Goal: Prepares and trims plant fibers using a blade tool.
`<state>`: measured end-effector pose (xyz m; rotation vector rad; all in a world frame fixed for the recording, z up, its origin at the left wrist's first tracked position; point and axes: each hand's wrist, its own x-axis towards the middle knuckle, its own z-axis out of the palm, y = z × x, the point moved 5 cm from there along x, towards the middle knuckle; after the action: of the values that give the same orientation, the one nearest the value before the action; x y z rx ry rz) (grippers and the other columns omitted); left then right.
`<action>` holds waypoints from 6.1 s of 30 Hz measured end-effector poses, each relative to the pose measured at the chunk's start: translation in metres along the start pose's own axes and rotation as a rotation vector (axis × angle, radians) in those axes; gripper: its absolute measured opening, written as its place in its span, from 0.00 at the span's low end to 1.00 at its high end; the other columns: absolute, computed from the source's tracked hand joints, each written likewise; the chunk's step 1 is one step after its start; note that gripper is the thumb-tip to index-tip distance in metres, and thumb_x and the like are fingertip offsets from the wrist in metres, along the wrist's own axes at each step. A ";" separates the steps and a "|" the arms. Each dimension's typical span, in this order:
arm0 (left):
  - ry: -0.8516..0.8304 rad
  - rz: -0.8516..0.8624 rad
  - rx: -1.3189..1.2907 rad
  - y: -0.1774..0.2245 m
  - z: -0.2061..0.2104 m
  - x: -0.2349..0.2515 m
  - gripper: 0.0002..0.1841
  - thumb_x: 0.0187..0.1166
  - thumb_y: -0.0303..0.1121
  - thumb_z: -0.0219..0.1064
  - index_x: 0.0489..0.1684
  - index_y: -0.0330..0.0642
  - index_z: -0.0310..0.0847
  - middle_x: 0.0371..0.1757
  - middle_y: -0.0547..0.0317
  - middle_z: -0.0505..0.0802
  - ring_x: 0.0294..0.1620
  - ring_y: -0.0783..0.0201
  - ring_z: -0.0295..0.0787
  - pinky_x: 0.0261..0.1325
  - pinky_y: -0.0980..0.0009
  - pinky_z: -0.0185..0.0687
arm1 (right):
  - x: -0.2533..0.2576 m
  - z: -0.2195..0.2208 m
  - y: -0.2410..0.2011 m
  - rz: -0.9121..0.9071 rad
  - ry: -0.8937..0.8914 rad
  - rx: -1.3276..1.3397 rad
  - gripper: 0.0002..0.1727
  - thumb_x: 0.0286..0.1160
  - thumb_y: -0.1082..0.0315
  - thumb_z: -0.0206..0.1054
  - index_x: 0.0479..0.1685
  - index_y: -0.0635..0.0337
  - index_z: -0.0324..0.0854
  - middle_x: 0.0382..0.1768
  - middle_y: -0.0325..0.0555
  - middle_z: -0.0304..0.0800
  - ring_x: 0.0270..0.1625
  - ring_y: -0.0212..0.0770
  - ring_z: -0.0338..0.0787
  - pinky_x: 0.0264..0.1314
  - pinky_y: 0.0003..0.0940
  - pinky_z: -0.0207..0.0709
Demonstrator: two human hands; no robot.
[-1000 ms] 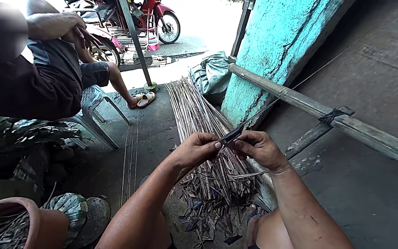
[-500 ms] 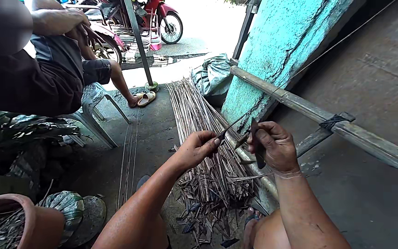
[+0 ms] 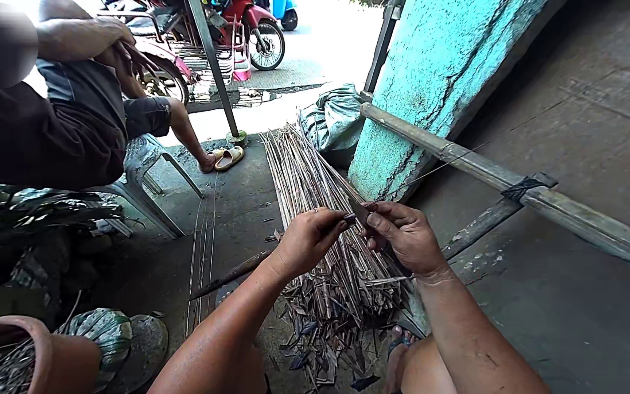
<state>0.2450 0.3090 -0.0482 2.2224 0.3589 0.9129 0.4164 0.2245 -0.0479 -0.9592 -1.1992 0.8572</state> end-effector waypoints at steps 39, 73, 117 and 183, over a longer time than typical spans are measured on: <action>-0.543 -0.305 -0.785 -0.023 0.003 0.001 0.21 0.94 0.36 0.46 0.50 0.36 0.87 0.20 0.71 0.80 0.14 0.82 0.65 0.17 0.84 0.58 | -0.001 -0.005 0.005 -0.078 -0.112 -0.069 0.14 0.84 0.73 0.65 0.62 0.68 0.87 0.42 0.43 0.96 0.32 0.31 0.92 0.33 0.26 0.90; -0.298 -0.439 -0.471 -0.026 0.009 0.000 0.15 0.92 0.36 0.54 0.43 0.38 0.86 0.25 0.65 0.88 0.21 0.74 0.83 0.27 0.78 0.82 | 0.004 -0.007 0.008 0.172 0.090 0.051 0.17 0.89 0.71 0.56 0.69 0.66 0.80 0.37 0.49 0.94 0.25 0.34 0.89 0.27 0.27 0.86; -0.366 -0.368 -0.654 -0.022 -0.014 -0.005 0.12 0.89 0.33 0.59 0.45 0.37 0.88 0.31 0.64 0.93 0.23 0.76 0.85 0.28 0.80 0.82 | 0.011 -0.004 0.029 -0.002 -0.318 -0.012 0.07 0.83 0.67 0.68 0.47 0.59 0.90 0.32 0.36 0.95 0.29 0.27 0.91 0.33 0.24 0.87; -0.496 -0.454 -0.625 -0.038 -0.012 -0.014 0.15 0.93 0.36 0.51 0.48 0.36 0.84 0.37 0.59 0.95 0.35 0.67 0.94 0.44 0.70 0.93 | 0.016 -0.019 0.017 0.050 0.021 0.144 0.16 0.85 0.71 0.62 0.67 0.57 0.83 0.29 0.45 0.92 0.22 0.33 0.89 0.27 0.26 0.87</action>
<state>0.2270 0.3351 -0.0755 1.6096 0.2738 0.1702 0.4368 0.2433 -0.0598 -0.8819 -1.0848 0.9574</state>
